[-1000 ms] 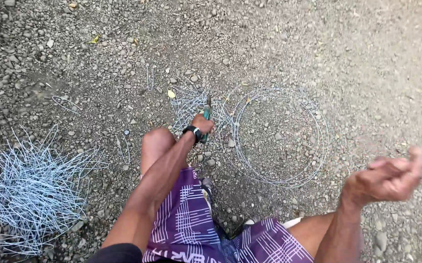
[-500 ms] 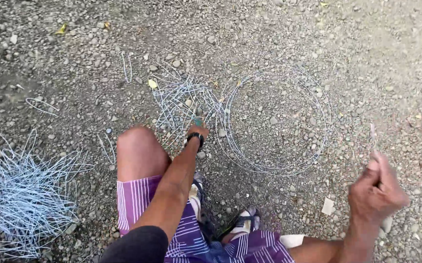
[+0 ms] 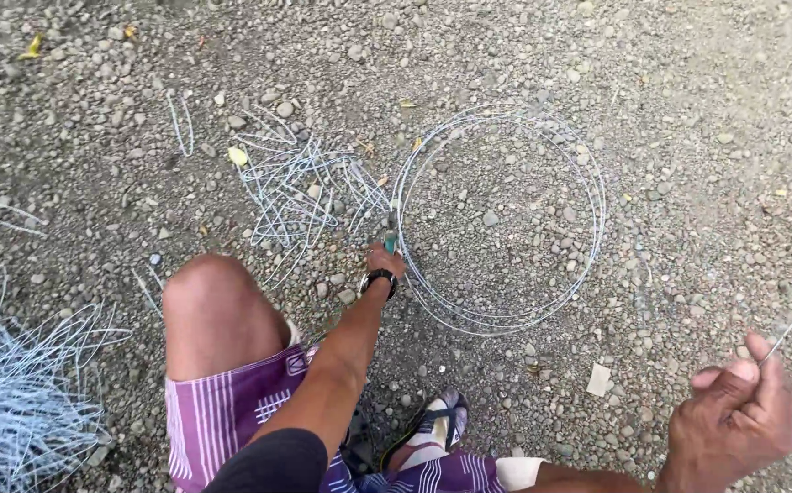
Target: Cutting short segments of wire from a coil using wire cutters
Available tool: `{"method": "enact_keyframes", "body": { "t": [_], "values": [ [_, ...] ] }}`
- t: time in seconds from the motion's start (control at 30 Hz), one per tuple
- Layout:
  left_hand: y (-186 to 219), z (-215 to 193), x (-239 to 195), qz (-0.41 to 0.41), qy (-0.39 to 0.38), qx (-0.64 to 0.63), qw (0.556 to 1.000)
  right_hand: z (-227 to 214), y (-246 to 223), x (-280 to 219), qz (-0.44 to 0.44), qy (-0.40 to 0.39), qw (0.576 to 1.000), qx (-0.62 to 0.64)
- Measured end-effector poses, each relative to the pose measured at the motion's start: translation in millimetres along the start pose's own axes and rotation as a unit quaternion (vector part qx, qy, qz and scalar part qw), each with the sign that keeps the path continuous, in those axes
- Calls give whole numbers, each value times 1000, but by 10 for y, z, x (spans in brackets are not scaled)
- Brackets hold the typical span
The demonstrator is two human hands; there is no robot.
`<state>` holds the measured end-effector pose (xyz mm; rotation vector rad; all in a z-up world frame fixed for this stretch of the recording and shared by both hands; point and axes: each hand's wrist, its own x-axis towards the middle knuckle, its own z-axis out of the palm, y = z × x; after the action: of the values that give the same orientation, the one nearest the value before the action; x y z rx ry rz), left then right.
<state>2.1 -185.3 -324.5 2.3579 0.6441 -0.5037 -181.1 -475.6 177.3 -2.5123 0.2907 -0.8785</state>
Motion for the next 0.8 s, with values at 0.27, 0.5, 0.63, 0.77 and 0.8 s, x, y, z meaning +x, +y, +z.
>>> {"method": "enact_keyframes", "body": {
  "t": [0.27,0.5,0.63,0.77,0.8],
  "values": [
    [427,99,-109,-119,5,1,993,21,-54,43,111,17,992,-66],
    [1064,-74,-294,-203,-68,-288,933,62,-301,102,223,-25,973,-58],
    [1742,-820,-698,-204,-278,-679,648,52,-213,122,244,-41,969,-13],
    [1871,-975,-866,-22,-246,-740,625,-3,-127,65,242,-54,969,1],
    [2031,-1197,-857,-14,-246,-741,625,14,-183,117,239,-48,970,5]
  ]
}}
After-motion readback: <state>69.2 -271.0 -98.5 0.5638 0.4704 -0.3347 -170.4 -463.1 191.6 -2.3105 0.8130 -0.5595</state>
